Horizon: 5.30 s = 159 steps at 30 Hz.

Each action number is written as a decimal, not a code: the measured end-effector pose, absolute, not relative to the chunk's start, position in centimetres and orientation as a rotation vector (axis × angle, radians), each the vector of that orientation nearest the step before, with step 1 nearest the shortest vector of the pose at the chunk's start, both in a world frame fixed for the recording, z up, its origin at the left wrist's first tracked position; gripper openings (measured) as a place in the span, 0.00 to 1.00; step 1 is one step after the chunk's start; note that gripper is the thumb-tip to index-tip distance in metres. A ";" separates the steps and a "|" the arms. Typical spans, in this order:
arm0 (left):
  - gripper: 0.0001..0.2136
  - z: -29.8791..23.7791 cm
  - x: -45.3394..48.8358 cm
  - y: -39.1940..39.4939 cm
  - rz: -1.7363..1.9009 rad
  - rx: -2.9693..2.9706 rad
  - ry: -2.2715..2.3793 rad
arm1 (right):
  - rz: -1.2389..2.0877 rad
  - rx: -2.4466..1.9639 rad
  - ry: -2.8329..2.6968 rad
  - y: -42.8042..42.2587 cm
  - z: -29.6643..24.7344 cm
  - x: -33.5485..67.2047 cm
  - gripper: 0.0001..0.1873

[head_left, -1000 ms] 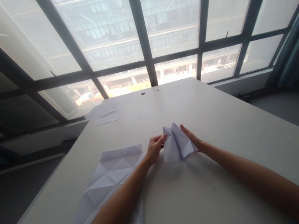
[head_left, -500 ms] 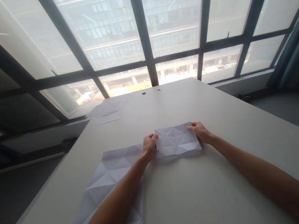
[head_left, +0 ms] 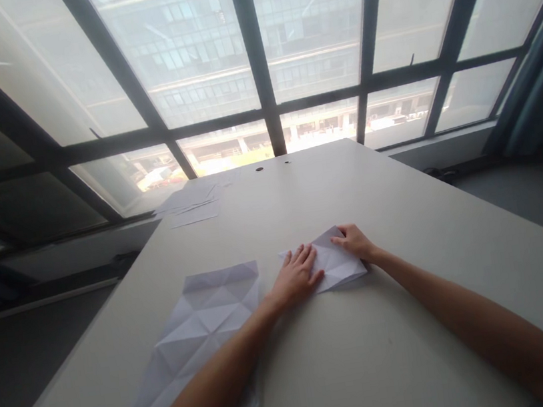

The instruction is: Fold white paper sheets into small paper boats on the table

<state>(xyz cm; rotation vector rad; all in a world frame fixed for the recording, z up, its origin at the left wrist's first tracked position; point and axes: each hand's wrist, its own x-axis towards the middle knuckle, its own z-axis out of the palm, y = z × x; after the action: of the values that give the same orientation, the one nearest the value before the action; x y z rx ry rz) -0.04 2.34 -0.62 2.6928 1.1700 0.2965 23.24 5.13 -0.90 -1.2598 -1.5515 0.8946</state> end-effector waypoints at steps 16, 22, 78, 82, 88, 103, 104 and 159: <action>0.29 -1.5 0.0 2.5 0.266 2.681 1.273 | 0.555 -0.992 -2.225 2.1 0.8 21.7 0.18; 0.27 -1.4 0.1 2.6 0.266 2.675 1.314 | 0.465 -0.967 -2.447 1.5 1.1 21.7 0.26; 0.28 -0.7 0.6 3.2 0.302 2.798 1.032 | 0.367 -1.458 -2.214 1.3 -2.3 18.0 0.38; 0.30 -0.7 0.6 3.1 0.245 2.793 1.044 | 0.372 -1.437 -2.220 0.9 -3.1 18.3 0.37; 0.31 -1.1 0.0 3.6 0.201 2.769 1.256 | 0.249 -1.460 -2.458 0.5 -2.0 18.9 0.31; 0.25 -1.3 -1.8 4.0 0.676 2.485 1.867 | 0.193 -1.570 -2.450 0.0 -1.8 19.2 0.32; 0.25 -1.2 -1.8 3.9 0.682 2.468 1.883 | 0.195 -1.573 -2.448 0.0 -1.8 19.2 0.32; 0.20 1.1 -1.4 2.4 0.444 2.833 0.718 | 0.271 -1.532 -2.444 0.5 -1.9 19.5 0.30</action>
<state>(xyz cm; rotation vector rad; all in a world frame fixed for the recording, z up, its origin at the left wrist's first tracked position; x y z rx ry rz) -1.42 2.36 1.10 2.8332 0.7185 0.4442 19.47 0.50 -1.92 -1.5317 -2.4436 0.2709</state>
